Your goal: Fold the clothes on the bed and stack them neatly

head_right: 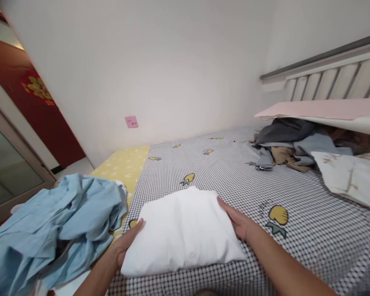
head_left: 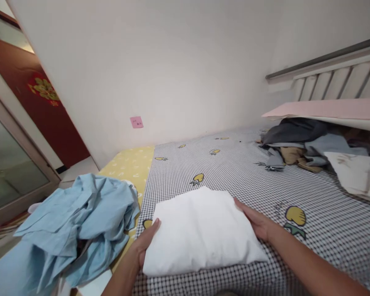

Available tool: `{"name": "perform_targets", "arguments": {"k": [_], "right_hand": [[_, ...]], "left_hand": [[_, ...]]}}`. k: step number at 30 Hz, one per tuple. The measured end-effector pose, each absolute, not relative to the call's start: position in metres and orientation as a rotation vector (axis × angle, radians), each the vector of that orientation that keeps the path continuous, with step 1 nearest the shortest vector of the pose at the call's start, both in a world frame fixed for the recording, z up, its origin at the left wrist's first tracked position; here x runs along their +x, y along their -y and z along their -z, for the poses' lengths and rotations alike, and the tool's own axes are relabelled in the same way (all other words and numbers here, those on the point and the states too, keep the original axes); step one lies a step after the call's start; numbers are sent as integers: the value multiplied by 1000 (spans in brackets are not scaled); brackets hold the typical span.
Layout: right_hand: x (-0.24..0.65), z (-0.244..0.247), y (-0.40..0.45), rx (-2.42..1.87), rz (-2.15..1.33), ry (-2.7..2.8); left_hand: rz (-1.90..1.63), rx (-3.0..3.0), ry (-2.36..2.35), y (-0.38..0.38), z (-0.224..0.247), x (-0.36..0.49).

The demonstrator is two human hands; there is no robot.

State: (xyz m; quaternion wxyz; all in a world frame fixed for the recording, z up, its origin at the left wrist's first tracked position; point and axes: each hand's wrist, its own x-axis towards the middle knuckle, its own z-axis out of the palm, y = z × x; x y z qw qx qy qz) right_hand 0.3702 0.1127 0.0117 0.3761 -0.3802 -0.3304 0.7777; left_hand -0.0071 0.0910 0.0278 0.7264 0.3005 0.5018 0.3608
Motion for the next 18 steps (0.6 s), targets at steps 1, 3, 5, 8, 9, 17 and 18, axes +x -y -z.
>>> {"name": "perform_targets", "arguments": {"k": [1,3,5,8,9,17,18], "right_hand": [[372,-7,-111,-964,-1989,792],[376,2,-104,-961,-1923,751],[375,9,-99,-1001,-1808,799],[364,13,-100,-1141,-1515,953],[360,13,-103,-1193,-1369,1024],[378,-6,-122,-1879,-599,1153],[377,-14,-122,-1885,-514,1147]], "left_hand": [[-783,600,-1081,-89,-23,-12],[-806,525,-1067,-81,-18,-20],[-875,582,-1107,-74,-17,-24],[-940,767,-1195,-72,-13,-20],[-949,849,-1268,-73,-9,-17],[-1023,1357,-1908,-81,-21,-15],[-1059,1518,-1993,-79,-31,-10]]}}
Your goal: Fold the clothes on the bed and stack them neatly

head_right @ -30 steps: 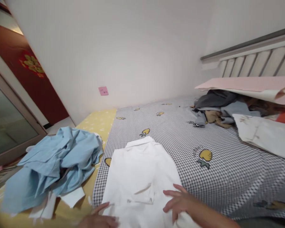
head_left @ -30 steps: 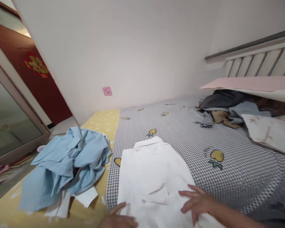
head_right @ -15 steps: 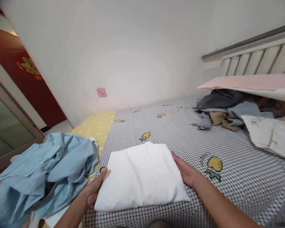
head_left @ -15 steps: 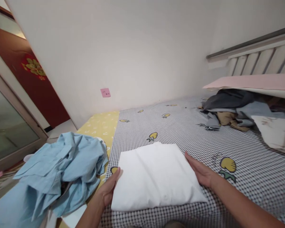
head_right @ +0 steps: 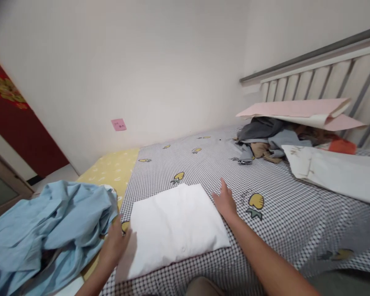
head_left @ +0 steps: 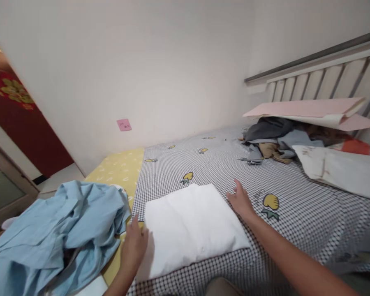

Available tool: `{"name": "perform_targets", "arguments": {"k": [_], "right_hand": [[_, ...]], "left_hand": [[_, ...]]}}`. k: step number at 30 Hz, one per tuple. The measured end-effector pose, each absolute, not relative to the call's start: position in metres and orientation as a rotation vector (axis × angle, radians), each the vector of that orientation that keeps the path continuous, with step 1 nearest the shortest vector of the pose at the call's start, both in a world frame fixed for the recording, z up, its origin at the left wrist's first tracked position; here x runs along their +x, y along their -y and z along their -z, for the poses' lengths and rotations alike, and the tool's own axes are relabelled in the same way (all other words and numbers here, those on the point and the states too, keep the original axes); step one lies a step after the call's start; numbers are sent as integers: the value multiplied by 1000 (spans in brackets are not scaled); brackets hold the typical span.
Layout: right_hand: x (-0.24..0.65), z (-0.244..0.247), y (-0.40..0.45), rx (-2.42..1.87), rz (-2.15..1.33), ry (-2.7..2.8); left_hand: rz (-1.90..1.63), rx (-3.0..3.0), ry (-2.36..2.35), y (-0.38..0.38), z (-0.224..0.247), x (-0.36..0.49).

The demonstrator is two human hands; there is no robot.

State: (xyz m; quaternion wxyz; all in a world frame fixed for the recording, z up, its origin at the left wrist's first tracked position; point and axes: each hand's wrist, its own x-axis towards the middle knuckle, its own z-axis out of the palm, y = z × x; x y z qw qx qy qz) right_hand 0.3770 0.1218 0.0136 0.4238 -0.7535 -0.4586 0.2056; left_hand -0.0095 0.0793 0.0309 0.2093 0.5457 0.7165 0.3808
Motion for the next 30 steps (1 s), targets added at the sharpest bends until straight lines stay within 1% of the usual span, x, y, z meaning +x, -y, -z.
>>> {"name": "perform_targets", "arguments": {"k": [2,4,6,7,9,12,15,21,23,26,28,30], "right_hand": [[362,-31,-121,-1849,-271,1218],[332,-46,-121,-1758,-22,1366],[297,-51,-122,-1693,131,1556],[282,-48,-124,-1688,167,1665],[264,-30,-130,-1716,122,1898],[264,10,-140,-1791,-110,2099],[275,32,-146,-1792,-227,2086],[281,13,-135,-1732,-375,2146],[296,17,-113,-1684,-297,2203],[341,44,-71,-1683,-65,2206],[376,68,-48,-1833,99,2055],[402,89,-36,-1876,268,1946]], "left_hand": [[-1131,1974,-2143,-79,-50,9],[-1146,2446,-2176,-85,-59,33],[-1058,2699,-2122,-98,-52,54],[-945,2746,-2108,-105,-43,61],[-616,2670,-2125,-118,-17,67],[-211,2413,-2167,-129,21,61],[-92,2343,-2202,-135,38,52],[-24,2345,-2217,-136,29,56],[-21,2338,-2208,-135,27,57],[-35,2330,-2193,-133,28,57],[-52,2325,-2188,-133,29,56],[-64,2298,-2175,-135,29,56]]}}
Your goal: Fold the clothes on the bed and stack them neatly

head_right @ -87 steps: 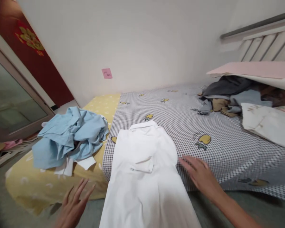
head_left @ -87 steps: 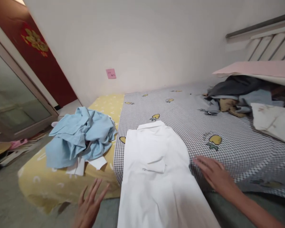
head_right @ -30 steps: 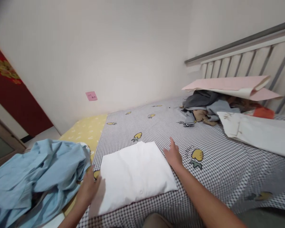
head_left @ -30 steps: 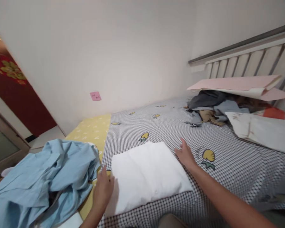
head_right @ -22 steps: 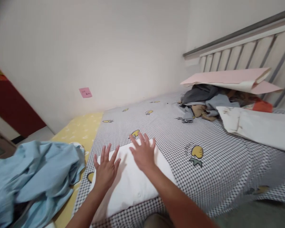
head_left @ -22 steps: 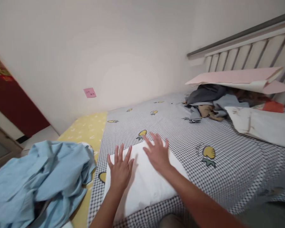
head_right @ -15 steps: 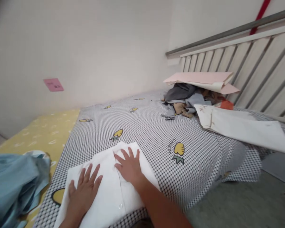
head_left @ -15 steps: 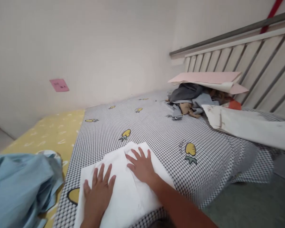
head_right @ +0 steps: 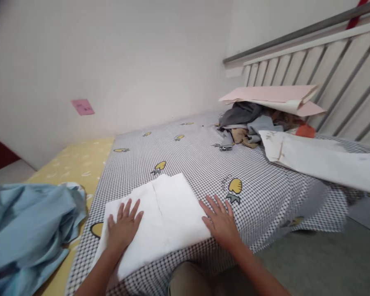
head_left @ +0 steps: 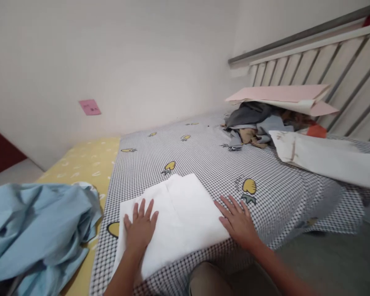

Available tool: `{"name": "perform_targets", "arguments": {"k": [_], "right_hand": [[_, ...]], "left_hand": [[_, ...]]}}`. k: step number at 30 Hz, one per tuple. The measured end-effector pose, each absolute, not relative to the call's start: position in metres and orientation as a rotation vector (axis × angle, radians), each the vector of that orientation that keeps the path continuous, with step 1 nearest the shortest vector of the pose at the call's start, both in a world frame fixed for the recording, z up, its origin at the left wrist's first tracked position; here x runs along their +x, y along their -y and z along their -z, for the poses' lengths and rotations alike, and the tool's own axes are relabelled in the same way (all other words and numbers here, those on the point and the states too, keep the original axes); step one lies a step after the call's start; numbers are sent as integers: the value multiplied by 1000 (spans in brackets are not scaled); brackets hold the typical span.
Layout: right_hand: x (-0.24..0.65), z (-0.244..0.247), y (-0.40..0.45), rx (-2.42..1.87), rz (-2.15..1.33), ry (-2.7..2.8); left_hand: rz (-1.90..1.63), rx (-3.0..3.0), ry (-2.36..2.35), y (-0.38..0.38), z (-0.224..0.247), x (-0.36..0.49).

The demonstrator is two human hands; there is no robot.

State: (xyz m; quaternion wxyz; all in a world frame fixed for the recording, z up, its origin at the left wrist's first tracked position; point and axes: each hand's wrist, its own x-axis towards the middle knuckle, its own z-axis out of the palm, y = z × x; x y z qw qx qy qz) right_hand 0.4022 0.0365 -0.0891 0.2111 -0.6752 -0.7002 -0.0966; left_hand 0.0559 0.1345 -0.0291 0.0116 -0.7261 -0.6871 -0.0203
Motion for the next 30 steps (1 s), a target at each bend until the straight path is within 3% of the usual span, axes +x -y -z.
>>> {"name": "perform_targets", "arguments": {"k": [7,18,21,24,27,30], "right_hand": [[408,104,-40,-1875,341,1897],[429,87,-61,-1862,-338,1586],[389,68,-48,-1730,-157,1600],[323,50,-22,-1572,-30,1953],[259,36,-3,-1503,-144,2312],[219,25,-1,-1538,-263,2478]], "left_hand": [[309,-2519,2267,-136,24,36],[986,-2261,2226,-13,58,-68],[1059,-2221,2222,7,67,-62],[1163,-2176,2200,18,73,-52],[1219,-2170,2098,23,76,-49],[949,-2268,2036,25,69,-47]]}}
